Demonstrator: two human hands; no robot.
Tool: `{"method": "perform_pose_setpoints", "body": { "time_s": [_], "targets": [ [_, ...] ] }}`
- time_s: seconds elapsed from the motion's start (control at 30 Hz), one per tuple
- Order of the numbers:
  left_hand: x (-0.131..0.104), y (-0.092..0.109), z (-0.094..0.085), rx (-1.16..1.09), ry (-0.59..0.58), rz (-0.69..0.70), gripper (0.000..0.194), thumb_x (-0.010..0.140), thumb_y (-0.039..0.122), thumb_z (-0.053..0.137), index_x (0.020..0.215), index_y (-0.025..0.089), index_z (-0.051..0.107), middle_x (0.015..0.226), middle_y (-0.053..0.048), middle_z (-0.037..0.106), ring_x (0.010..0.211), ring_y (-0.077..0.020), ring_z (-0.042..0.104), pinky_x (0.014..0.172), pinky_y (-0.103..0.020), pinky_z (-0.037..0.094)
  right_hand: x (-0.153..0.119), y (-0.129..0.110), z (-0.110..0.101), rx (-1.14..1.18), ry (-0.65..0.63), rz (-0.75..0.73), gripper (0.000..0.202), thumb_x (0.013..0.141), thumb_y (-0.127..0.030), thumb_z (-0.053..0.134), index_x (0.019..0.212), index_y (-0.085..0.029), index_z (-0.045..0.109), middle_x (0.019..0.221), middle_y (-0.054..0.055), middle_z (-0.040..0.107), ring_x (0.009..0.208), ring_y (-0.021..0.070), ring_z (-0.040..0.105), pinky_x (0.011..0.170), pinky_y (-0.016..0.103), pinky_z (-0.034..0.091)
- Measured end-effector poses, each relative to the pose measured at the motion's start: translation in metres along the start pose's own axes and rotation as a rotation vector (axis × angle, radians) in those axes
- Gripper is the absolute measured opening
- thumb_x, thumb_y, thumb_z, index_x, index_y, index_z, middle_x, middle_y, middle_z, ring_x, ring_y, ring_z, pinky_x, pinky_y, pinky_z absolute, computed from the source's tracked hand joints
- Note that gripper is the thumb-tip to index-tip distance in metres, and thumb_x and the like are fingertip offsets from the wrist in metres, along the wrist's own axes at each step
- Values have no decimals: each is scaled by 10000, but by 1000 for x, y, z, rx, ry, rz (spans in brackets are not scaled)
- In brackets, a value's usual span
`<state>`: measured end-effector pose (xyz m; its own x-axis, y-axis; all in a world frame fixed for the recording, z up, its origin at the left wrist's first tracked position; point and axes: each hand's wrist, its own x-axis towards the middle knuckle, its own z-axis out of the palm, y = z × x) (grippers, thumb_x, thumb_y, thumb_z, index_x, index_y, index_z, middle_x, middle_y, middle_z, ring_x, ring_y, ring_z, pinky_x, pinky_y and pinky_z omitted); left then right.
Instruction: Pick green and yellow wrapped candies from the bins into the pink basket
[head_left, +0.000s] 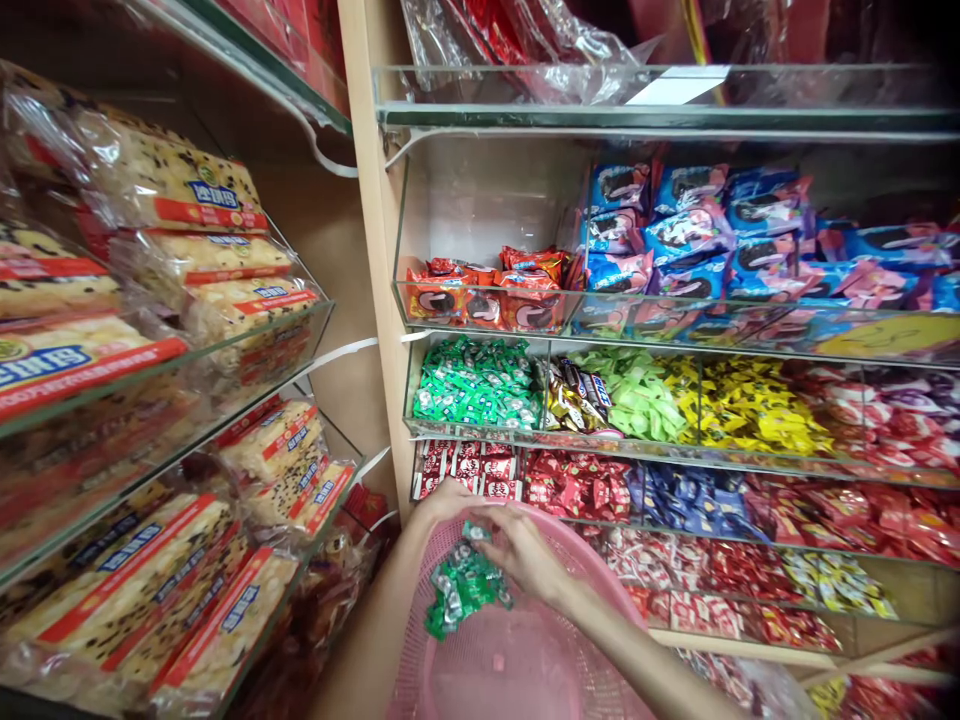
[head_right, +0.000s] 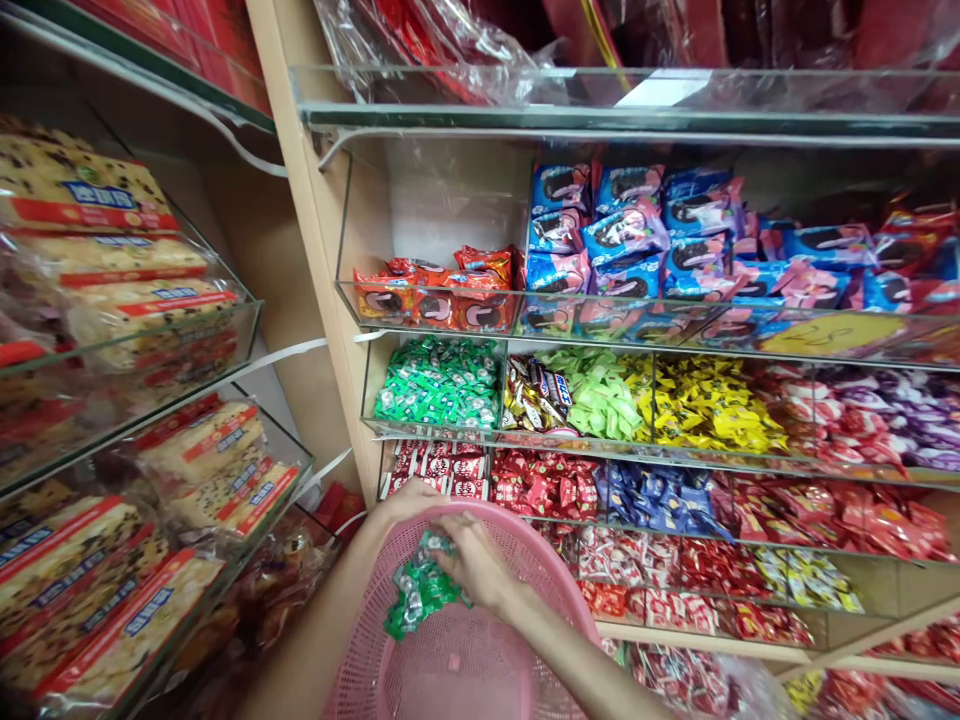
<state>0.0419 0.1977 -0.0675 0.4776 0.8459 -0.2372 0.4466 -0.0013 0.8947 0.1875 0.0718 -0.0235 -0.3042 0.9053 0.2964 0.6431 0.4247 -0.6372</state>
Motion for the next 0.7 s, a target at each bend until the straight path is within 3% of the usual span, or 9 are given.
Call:
{"method": "perform_pose_setpoints", "body": {
  "time_s": [0.1, 0.27, 0.5, 0.7],
  "targets": [
    [-1, -4, -1, 77, -27, 39, 449, 550, 589, 570, 471, 168, 436, 484, 51, 300, 510, -83, 277, 510, -255, 178, -10, 4, 20, -67, -133, 70, 326, 819, -192, 569, 1145, -200, 592, 1103, 69, 646, 1028, 220, 566, 877, 327, 428],
    [-2, -3, -2, 128, -13, 37, 493, 542, 642, 566, 473, 185, 394, 490, 48, 283, 517, -87, 265, 511, -261, 159, -5, -12, 43, -298, -254, 3, 191, 823, -176, 548, 1002, -198, 612, 1009, 57, 647, 956, 213, 578, 836, 314, 423],
    [-3, -3, -3, 134, -1, 37, 577, 500, 721, 573, 472, 186, 358, 501, 53, 261, 537, -82, 250, 531, -256, 151, 7, -12, 83, -549, -225, 22, 175, 838, -128, 504, 974, -157, 610, 969, 93, 643, 924, 239, 597, 827, 348, 429],
    [-1, -4, -3, 158, 4, 38, 505, 542, 643, 568, 484, 184, 365, 495, 48, 254, 523, -83, 250, 520, -261, 147, 8, -1, 104, -654, -173, -23, 171, 838, -122, 509, 967, -139, 620, 960, 128, 636, 923, 268, 595, 818, 391, 434]
  ]
}}
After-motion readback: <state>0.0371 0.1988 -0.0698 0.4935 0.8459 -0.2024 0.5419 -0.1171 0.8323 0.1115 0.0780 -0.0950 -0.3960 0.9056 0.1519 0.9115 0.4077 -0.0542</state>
